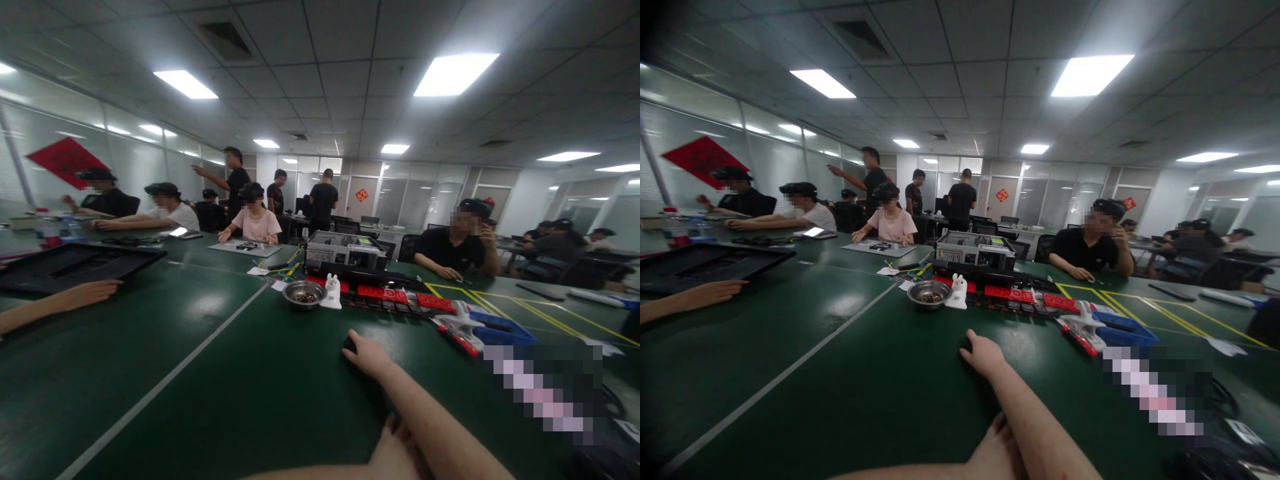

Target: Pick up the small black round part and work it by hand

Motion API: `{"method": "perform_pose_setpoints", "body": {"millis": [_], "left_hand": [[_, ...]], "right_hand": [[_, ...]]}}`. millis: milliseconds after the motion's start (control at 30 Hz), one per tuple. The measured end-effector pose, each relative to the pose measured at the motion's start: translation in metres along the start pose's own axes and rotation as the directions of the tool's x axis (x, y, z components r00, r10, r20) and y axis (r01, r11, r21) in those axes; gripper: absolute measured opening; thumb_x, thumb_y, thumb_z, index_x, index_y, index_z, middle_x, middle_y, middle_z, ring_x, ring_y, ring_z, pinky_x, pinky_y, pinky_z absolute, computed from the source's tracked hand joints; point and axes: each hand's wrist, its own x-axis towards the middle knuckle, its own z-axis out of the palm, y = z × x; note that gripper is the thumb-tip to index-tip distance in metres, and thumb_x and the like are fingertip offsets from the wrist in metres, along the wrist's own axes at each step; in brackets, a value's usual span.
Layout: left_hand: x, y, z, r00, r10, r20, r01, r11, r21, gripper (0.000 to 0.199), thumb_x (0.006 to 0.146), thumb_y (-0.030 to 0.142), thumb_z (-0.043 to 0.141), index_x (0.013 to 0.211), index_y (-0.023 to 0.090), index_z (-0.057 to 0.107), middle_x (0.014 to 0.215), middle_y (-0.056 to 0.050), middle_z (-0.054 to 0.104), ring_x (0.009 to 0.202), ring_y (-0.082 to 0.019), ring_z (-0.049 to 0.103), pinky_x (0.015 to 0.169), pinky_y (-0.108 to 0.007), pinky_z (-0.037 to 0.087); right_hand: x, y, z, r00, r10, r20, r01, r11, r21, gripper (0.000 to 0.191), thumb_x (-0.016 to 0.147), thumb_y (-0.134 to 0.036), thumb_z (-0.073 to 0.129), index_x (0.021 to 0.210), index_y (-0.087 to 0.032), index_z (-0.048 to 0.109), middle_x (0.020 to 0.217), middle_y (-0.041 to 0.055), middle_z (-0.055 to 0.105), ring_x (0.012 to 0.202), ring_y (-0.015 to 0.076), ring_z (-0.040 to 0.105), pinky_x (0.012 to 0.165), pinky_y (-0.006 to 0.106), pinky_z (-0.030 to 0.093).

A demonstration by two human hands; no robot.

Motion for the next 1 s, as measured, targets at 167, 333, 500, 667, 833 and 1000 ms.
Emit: {"method": "perform_pose_setpoints", "body": {"millis": [167,333,500,667,833,1000], "left_hand": [[-0.007,0.014,-0.031,0.85,0.328,0.412,-0.271,0.943,-0.194,0.061,0.069,0.054,0.039,0.118,0.017,0.04,0.126,-0.012,0.035,0.117,-0.029,0.026,0.093,-0.051,0.015],[0.002,0.02,-0.037,0.981,0.018,0.193,0.035,0.964,-0.265,0.051,0.08,0.044,0.023,0.122,0.017,0.03,0.129,-0.006,0.03,0.118,-0.017,0.025,0.098,-0.031,0.021],[0.027,0.011,-0.028,0.988,-0.151,0.024,0.153,0.973,-0.176,0.048,0.081,0.042,0.019,0.118,0.014,0.033,0.122,-0.007,0.039,0.113,-0.018,0.032,0.095,-0.03,0.025],[0.035,0.005,-0.027,0.99,-0.143,0.001,0.139,0.959,-0.247,0.035,0.081,0.041,0.023,0.094,0.02,0.048,0.083,-0.002,0.058,0.078,-0.015,0.052,0.069,-0.025,0.039],[0.04,0.008,-0.017,0.99,-0.135,-0.029,0.122,0.955,-0.271,0.024,0.082,0.033,0.025,0.088,0.021,0.044,0.069,0.0,0.056,0.066,-0.014,0.052,0.06,-0.023,0.035],[0.057,0.013,0.005,0.964,-0.257,-0.073,0.205,0.886,-0.417,0.032,0.083,0.034,0.02,0.072,0.018,0.045,0.068,-0.004,0.055,0.065,-0.015,0.051,0.059,-0.024,0.035]], "right_hand": [[-0.082,0.077,-0.02,0.941,0.321,-0.105,-0.317,0.947,0.053,0.02,0.07,-0.035,0.048,0.082,-0.02,0.051,0.065,0.0027,0.057,0.061,0.0176,0.054,0.054,0.024,0.035],[-0.114,0.089,-0.035,0.836,0.535,-0.125,-0.329,0.67,0.666,0.033,0.067,-0.05,0.044,0.07,-0.018,0.052,0.055,-0.0009,0.052,0.052,0.0145,0.049,0.047,0.022,0.035],[-0.106,0.053,-0.03,0.883,0.451,0.133,-0.286,0.292,0.913,0.029,0.066,-0.045,0.044,0.077,-0.018,0.047,0.039,-0.0079,0.035,0.032,0.0086,0.032,0.033,0.018,0.022],[-0.107,0.038,-0.025,0.898,0.439,0.017,-0.226,0.428,0.875,0.031,0.067,-0.045,0.041,0.062,-0.016,0.048,0.053,-0.002,0.047,0.049,0.0114,0.044,0.045,0.021,0.033],[-0.107,0.049,-0.024,0.886,0.458,-0.072,-0.266,0.63,0.729,0.035,0.075,-0.044,0.033,0.06,-0.016,0.048,0.057,0.0,0.05,0.057,0.0142,0.047,0.053,0.023,0.034],[-0.103,0.05,-0.019,0.814,0.561,-0.153,-0.383,0.715,0.585,0.032,0.078,-0.041,0.029,0.058,-0.018,0.04,0.053,-0.0007,0.049,0.052,0.0136,0.046,0.048,0.022,0.03]]}}
